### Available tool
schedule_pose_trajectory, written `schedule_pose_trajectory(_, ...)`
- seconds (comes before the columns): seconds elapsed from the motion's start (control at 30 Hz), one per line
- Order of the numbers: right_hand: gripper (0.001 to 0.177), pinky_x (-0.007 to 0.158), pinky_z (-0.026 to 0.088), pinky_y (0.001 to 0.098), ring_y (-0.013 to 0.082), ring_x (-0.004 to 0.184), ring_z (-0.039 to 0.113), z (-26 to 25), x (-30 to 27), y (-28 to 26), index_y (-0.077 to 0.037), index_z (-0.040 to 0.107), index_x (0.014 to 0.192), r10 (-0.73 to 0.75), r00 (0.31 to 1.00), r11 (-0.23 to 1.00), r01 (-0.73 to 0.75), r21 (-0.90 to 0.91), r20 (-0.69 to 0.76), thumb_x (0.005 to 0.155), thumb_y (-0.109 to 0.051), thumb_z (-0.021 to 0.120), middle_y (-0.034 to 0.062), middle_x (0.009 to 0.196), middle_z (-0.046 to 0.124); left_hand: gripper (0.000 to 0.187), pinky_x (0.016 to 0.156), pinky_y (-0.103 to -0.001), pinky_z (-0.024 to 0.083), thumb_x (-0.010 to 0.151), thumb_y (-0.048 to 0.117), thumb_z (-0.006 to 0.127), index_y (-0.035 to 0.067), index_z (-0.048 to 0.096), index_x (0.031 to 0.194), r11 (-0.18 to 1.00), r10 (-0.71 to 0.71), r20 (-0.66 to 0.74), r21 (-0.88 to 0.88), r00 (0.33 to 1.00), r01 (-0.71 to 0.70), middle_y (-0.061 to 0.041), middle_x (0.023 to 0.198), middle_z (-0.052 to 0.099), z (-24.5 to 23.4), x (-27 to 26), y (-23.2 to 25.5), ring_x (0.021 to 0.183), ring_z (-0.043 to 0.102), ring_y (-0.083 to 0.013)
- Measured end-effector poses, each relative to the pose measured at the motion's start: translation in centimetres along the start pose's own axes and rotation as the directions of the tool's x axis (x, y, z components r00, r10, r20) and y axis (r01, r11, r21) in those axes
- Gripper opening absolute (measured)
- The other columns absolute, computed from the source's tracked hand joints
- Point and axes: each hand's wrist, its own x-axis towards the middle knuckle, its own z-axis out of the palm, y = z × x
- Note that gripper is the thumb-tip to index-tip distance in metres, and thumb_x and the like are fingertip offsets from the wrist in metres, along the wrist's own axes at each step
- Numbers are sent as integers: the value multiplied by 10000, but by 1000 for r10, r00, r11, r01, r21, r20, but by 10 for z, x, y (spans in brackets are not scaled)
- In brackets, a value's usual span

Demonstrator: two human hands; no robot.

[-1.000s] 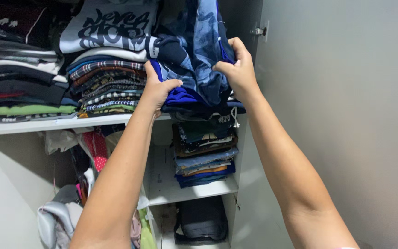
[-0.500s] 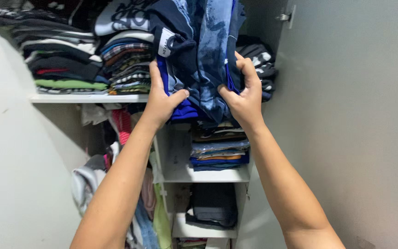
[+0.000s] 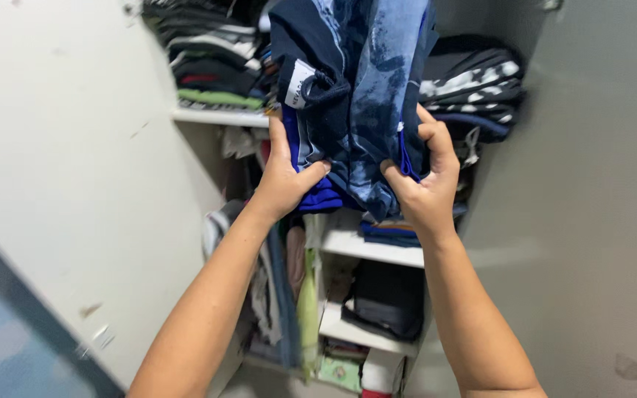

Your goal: The person removes folded clothes from a white closet shelf and places them onto a pile on the floor. The person handles several items including shorts, t-shirts, and patterned shirts one by one.

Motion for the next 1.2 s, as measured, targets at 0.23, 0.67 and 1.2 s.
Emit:
schedule_pose_trajectory(0.23,414,1146,408,277,126,1264,529,61,-40,-55,-38,473,1096,126,987,961,-146,237,98,774,146,657,121,1522,553,997,1212,-348,352,859,33,744,38,78,1600,978,-183,-125,74,975,193,-161,1555,406,-58,-87,72,1425,437,-236)
schedule_pose_trajectory(0.67,382,1139,400,284,131,1251,543,177,-138,-154,-47,488,1055,170,877,709,-426,562,450,764,88,696,91,1418,588,894,1207,-363,320,847,66,758,39,206,1549,852,-239,-461,323,854,412,-148,1491,433,-133,-280,228,1404,425,-235)
schedule_pose_trajectory(1.2,332,916,463,232,82,1005,560,287,-245,-209,-46,569,1022,-168,585,461,-665,587,794,747,32,738,-22,1108,623,938,1192,-352,241,855,45,758,30,133,1554,568,2,-875,399,484,720,-138,1524,340,-89,-463,350,1432,315,-228)
